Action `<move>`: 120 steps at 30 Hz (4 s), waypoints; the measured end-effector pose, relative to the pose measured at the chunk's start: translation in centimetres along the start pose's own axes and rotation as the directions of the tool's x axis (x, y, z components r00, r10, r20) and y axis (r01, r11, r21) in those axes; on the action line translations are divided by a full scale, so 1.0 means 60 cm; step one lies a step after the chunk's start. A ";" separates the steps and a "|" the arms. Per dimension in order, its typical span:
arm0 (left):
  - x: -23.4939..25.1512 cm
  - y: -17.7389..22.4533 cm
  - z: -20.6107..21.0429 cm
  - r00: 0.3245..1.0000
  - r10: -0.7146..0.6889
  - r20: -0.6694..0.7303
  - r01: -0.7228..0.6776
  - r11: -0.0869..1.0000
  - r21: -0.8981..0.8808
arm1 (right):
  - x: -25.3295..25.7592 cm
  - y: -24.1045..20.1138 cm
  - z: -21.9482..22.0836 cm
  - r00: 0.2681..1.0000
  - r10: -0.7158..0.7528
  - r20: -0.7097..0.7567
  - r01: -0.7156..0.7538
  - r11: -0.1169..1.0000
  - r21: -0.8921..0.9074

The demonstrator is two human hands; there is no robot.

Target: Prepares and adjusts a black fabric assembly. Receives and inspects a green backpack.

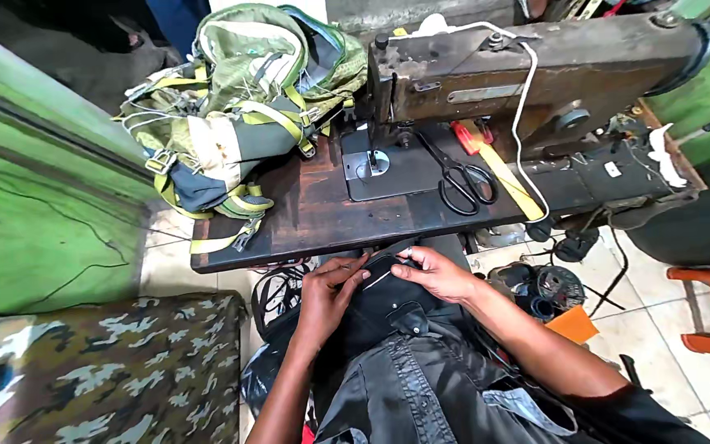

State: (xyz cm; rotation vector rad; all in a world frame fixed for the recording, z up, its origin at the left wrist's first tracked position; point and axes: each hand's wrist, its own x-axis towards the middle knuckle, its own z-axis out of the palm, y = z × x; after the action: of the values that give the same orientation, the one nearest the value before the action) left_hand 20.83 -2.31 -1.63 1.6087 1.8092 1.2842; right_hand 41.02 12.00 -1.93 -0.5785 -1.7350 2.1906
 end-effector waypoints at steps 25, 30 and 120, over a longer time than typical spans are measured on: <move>-0.007 0.012 0.013 0.993 -0.027 -0.118 0.029 0.999 0.014 | 0.015 -0.001 0.016 0.975 -0.053 -0.213 0.055 0.998 0.001; -0.009 0.013 0.012 0.991 -0.025 -0.128 0.027 1.000 0.009 | 0.018 -0.004 0.020 0.973 -0.079 -0.219 0.080 0.997 -0.002; -0.175 -0.005 -0.112 0.894 -0.240 -0.379 0.061 0.902 -0.427 | -0.001 0.032 -0.084 0.915 -0.199 -0.350 0.289 0.929 0.229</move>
State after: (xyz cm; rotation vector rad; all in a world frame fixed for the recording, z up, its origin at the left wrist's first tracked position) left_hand 18.11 -14.48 -1.37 0.9905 1.6977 1.8939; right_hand 43.50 15.83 -4.77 -0.5726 -1.2345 1.9815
